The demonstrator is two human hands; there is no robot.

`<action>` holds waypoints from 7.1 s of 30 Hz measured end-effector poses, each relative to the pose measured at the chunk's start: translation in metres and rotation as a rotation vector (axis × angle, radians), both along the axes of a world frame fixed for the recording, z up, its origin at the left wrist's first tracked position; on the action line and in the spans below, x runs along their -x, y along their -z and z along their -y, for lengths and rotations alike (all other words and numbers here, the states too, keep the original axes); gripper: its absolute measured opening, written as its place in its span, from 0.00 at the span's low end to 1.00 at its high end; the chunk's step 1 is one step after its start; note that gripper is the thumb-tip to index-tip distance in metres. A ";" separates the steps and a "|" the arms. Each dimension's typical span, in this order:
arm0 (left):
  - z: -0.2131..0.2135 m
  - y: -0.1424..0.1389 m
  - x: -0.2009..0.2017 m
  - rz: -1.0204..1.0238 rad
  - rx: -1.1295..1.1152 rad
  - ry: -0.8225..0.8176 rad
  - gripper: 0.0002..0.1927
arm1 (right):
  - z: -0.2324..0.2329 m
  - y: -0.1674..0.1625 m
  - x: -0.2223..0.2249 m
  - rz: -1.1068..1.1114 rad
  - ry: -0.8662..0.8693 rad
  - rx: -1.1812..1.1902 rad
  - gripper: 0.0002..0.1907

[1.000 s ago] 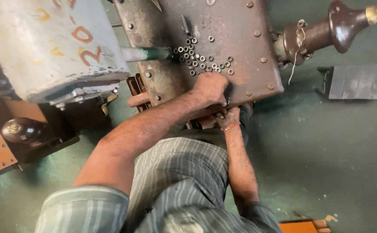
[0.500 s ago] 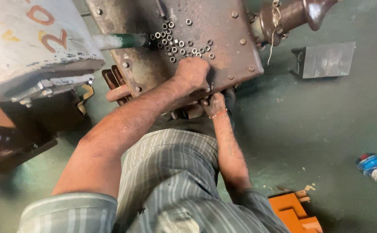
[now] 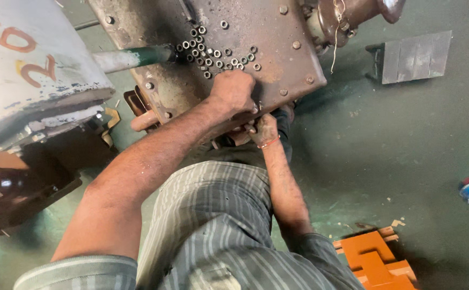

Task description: The person uses a ratchet wrench to tighten bolts on a large electrical component, then switches to hand-tightening nuts and washers onto protruding studs. The person repeatedly picks up small metal parts and secures them onto the equipment.

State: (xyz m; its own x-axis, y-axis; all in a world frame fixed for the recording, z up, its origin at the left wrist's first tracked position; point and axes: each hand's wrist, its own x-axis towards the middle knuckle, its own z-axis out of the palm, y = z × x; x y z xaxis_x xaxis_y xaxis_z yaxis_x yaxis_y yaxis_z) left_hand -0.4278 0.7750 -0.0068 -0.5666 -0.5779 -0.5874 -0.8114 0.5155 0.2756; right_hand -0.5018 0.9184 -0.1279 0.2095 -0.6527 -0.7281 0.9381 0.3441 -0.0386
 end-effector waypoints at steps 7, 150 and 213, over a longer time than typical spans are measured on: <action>-0.001 0.005 -0.002 -0.012 0.010 0.017 0.20 | 0.002 0.013 -0.009 -0.134 0.025 0.007 0.15; -0.161 0.035 0.027 -1.162 -0.490 -0.858 0.15 | -0.038 -0.053 0.142 -0.056 -0.375 0.160 0.20; -0.019 -0.004 0.045 -0.004 0.053 -0.418 0.29 | 0.042 -0.001 0.068 0.154 -0.146 0.194 0.19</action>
